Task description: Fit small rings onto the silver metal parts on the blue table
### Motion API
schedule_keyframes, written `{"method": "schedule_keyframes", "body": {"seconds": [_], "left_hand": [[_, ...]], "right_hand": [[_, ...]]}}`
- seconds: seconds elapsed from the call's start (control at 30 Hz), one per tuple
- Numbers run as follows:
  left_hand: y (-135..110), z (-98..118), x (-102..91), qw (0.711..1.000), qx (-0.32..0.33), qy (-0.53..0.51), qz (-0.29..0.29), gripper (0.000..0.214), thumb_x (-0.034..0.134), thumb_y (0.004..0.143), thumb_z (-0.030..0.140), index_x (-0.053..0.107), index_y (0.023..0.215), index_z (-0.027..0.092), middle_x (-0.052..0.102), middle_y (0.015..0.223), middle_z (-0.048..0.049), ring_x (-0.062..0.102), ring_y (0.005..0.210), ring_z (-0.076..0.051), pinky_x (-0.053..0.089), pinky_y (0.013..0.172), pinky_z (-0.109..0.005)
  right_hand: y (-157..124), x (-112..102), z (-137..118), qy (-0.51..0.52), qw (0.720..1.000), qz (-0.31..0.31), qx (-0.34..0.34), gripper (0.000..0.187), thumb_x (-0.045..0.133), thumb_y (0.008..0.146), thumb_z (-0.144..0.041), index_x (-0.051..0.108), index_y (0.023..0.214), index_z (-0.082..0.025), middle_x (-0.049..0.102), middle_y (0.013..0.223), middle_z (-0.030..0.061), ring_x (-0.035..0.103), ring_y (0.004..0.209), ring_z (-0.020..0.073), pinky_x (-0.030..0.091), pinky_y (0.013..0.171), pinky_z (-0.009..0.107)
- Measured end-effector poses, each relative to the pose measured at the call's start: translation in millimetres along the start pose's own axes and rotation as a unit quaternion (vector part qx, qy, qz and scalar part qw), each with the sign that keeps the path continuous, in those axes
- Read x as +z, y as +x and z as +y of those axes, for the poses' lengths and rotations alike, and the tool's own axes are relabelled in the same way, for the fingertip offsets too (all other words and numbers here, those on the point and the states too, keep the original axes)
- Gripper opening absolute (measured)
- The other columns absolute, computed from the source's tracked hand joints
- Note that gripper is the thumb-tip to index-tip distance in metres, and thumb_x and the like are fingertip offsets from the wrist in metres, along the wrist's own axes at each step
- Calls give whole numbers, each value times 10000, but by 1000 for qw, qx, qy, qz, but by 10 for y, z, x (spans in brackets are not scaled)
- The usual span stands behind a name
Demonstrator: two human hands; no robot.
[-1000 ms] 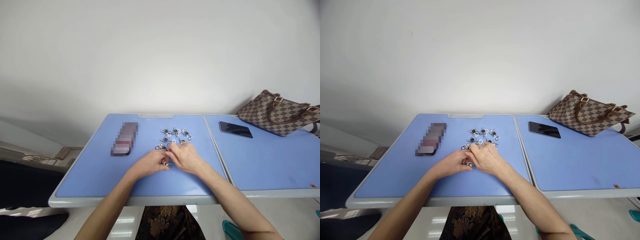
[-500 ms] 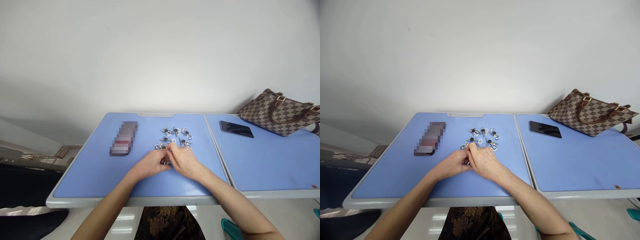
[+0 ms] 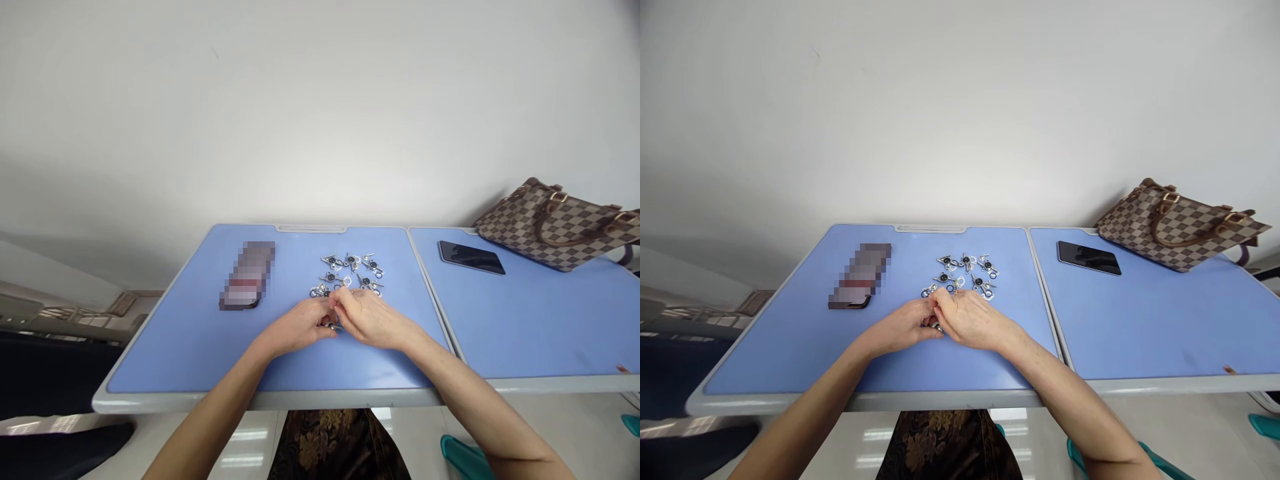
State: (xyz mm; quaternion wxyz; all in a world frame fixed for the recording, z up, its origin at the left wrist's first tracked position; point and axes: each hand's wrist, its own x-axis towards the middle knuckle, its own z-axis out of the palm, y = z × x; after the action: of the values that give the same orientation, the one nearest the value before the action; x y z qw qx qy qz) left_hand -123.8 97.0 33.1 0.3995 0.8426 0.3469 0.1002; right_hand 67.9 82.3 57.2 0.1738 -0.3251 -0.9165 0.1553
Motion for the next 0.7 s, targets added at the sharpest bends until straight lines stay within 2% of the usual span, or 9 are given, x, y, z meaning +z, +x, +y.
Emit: {"method": "schedule_keyframes", "body": {"seconds": [0.2, 0.37, 0.47, 0.57, 0.7], "left_hand": [[-4, 7, -16, 1000, 8, -1, -5, 51, 586, 796, 183, 538, 781, 171, 571, 810, 1, 512, 749, -158, 399, 708, -277], [-7, 6, -9, 1000, 2, -6, 2, 57, 592, 795, 189, 538, 796, 170, 580, 807, 8, 515, 732, -150, 397, 694, -268], [-15, 20, -7, 1000, 7, -18, 7, 58, 579, 820, 221, 549, 804, 174, 608, 844, 6, 542, 769, -155, 407, 710, -269], [-19, 26, -10, 1000, 3, -17, 10, 56, 567, 832, 234, 557, 836, 179, 627, 907, -1, 560, 824, -165, 417, 747, -277], [-11, -2, -11, 1000, -6, 19, -4, 63, 593, 783, 198, 539, 766, 168, 590, 831, 1, 527, 759, -156, 402, 700, -274]], "right_hand": [[-15, -70, -9, 35, 999, -11, -5, 140, 324, 940, -126, 434, 1016, -166, 628, 848, 70, 541, 749, 174, 433, 731, 320], [-19, -32, -24, 60, 998, 17, -11, 160, 387, 855, -83, 459, 952, -189, 614, 779, 19, 518, 695, 155, 406, 733, 300], [-19, 31, -16, 52, 998, 39, -6, 67, 423, 906, -172, 483, 926, -193, 600, 715, -2, 505, 614, 144, 390, 698, 291], [-15, 58, -9, 44, 998, 45, 16, 156, 420, 976, -307, 498, 910, -190, 604, 693, 3, 521, 593, 146, 379, 659, 283], [-13, 8, -21, 68, 996, 24, 61, 109, 386, 965, -204, 466, 1037, -186, 633, 767, 17, 563, 666, 161, 403, 674, 281]]}}
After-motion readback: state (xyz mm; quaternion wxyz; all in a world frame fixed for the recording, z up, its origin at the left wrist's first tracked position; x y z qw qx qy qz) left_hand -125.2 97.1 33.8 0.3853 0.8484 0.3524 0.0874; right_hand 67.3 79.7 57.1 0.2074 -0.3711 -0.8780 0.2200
